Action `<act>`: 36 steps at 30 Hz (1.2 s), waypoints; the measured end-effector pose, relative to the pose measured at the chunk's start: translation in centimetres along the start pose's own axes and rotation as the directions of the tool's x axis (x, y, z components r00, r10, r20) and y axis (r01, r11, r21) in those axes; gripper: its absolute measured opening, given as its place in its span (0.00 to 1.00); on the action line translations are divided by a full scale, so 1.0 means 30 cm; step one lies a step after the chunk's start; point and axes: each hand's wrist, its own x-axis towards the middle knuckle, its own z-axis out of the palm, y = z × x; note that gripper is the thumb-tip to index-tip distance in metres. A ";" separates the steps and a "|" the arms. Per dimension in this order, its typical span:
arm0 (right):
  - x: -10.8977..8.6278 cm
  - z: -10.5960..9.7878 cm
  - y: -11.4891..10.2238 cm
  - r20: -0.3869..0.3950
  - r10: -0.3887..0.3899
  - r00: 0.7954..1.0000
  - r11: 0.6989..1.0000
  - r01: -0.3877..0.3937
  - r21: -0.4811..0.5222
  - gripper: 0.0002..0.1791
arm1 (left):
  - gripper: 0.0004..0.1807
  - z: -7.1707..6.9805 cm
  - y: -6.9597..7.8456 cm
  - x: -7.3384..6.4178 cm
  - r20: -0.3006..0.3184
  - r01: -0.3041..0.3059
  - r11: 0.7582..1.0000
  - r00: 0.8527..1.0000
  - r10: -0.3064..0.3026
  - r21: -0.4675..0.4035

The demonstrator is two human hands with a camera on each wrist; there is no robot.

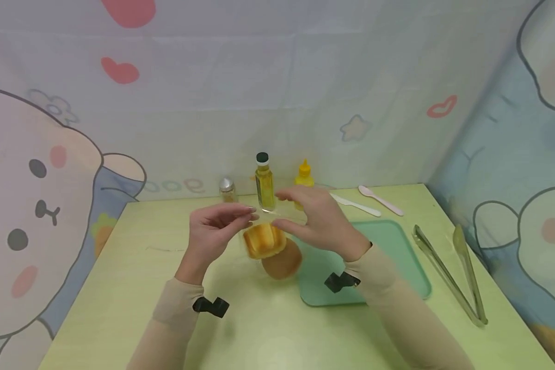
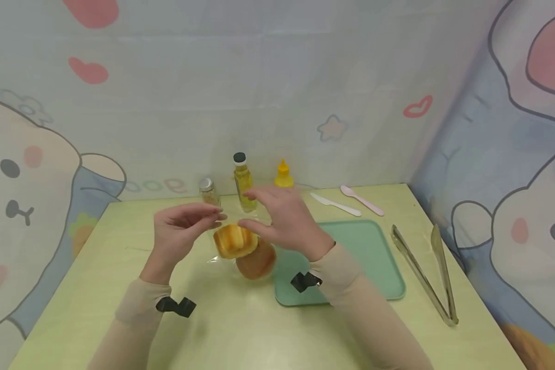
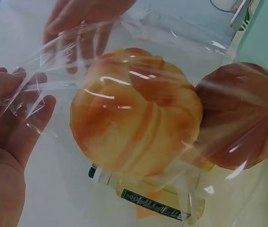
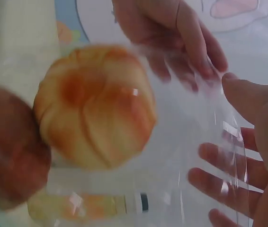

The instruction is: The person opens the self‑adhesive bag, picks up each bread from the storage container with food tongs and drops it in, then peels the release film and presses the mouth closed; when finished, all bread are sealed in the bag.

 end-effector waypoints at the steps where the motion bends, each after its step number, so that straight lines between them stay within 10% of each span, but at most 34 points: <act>1: 0.011 0.009 -0.012 0.009 -0.027 1.000 1.000 0.027 -0.013 0.24 | 0.10 0.005 -0.002 -0.001 0.007 -0.015 1.000 1.000 0.015 0.001; 4: 0.034 0.034 -0.045 0.047 -0.056 0.997 0.998 0.058 -0.034 0.13 | 0.12 0.017 -0.005 -0.005 0.008 -0.035 0.999 0.999 0.035 0.019; 9: 0.047 0.054 -0.072 0.062 -0.025 0.998 0.998 0.028 -0.051 0.08 | 0.24 0.026 -0.001 -0.013 0.001 0.099 0.988 0.995 -0.100 0.119; 15: 0.044 0.062 -0.078 0.053 -0.024 0.998 0.999 0.025 -0.021 0.07 | 0.09 0.027 -0.016 -0.021 0.017 0.062 0.961 0.997 -0.070 0.271; 28: -0.012 -0.073 -0.002 0.218 0.275 0.936 0.947 -0.303 0.108 0.05 | 0.04 -0.028 0.022 -0.035 -0.093 0.114 0.981 0.991 -0.101 0.158; 36: -0.052 -0.131 0.047 0.248 0.260 0.933 0.941 -0.302 0.152 0.05 | 0.06 -0.043 0.039 -0.030 -0.098 0.104 0.969 0.992 -0.084 0.226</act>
